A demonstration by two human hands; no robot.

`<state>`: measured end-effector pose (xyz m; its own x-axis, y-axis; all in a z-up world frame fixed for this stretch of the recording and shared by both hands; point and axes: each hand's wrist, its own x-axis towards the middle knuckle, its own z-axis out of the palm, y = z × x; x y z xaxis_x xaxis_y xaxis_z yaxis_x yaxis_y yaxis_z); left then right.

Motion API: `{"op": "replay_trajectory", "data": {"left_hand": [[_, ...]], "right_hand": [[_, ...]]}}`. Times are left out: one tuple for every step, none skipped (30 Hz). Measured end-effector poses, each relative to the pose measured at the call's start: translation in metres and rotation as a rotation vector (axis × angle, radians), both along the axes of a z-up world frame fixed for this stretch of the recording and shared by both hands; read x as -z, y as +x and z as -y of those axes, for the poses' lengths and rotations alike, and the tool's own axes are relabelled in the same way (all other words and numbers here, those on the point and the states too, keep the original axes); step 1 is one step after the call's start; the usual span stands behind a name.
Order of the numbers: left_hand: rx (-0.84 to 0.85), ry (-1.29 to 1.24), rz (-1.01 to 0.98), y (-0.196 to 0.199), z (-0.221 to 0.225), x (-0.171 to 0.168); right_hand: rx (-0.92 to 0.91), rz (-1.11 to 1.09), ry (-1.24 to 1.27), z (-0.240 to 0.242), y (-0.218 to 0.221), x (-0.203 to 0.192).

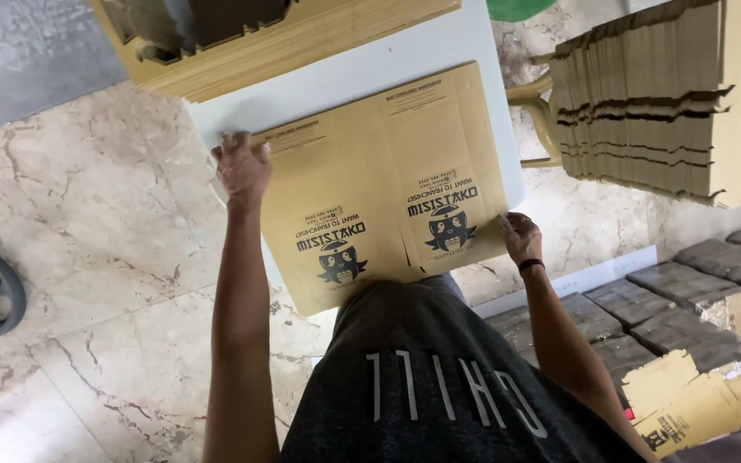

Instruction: The person separates and folds precut corrugated cardboard sheets for assembly into boxes by hand at a packaging station.

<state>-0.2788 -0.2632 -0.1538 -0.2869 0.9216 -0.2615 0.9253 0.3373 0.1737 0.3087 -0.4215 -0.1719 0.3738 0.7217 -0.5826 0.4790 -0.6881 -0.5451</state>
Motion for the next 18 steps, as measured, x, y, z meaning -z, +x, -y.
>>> {"op": "replay_trajectory", "data": {"left_hand": [[-0.001,-0.007,-0.003,-0.011,-0.002,0.012],[-0.036,0.005,0.006,-0.021,-0.004,0.024],[-0.069,0.023,0.021,-0.026,-0.008,0.039],[-0.069,0.021,0.023,-0.025,0.000,0.036],[-0.063,0.005,-0.011,-0.024,0.002,0.033],[-0.058,-0.010,-0.045,-0.023,0.005,0.029],[-0.050,-0.006,-0.048,-0.019,0.012,0.021],[-0.059,0.019,-0.059,-0.014,0.020,0.012],[-0.065,0.059,-0.068,-0.009,0.016,0.003],[-0.052,0.078,-0.067,-0.008,0.012,-0.002],[-0.075,0.101,-0.044,-0.006,0.015,-0.006],[-0.098,0.125,-0.020,-0.005,0.018,-0.010],[-0.087,0.127,-0.019,-0.009,0.017,-0.006],[-0.094,0.090,0.006,-0.013,0.016,-0.002],[-0.103,0.056,0.032,-0.016,0.012,0.002],[-0.093,0.062,0.034,-0.012,0.012,-0.016],[-0.177,0.001,0.107,-0.006,0.015,-0.032],[-0.260,-0.062,0.179,0.000,0.017,-0.048]], "right_hand": [[-0.001,-0.003,-0.007,0.002,-0.003,0.008],[-0.035,0.077,0.003,0.004,-0.005,0.015],[-0.068,0.163,0.019,0.005,-0.004,0.023],[-0.067,0.166,0.017,0.007,-0.017,0.007],[-0.109,0.327,0.128,0.008,-0.032,-0.008],[-0.150,0.489,0.237,0.008,-0.046,-0.024],[-0.141,0.488,0.239,0.011,-0.054,-0.032],[-0.158,0.450,0.246,0.014,-0.061,-0.040],[-0.167,0.416,0.267,0.008,-0.068,-0.047],[-0.151,0.420,0.282,0.001,-0.068,-0.044],[-0.160,0.435,0.260,0.002,-0.067,-0.043],[-0.169,0.450,0.238,0.002,-0.066,-0.041],[-0.157,0.451,0.238,0.002,-0.066,-0.037],[-0.154,0.470,0.203,0.002,-0.065,-0.032],[-0.152,0.490,0.172,0.000,-0.064,-0.027],[-0.141,0.492,0.175,-0.006,-0.069,-0.031],[-0.149,0.503,0.140,-0.007,-0.072,-0.036],[-0.158,0.513,0.104,-0.008,-0.076,-0.041]]}}
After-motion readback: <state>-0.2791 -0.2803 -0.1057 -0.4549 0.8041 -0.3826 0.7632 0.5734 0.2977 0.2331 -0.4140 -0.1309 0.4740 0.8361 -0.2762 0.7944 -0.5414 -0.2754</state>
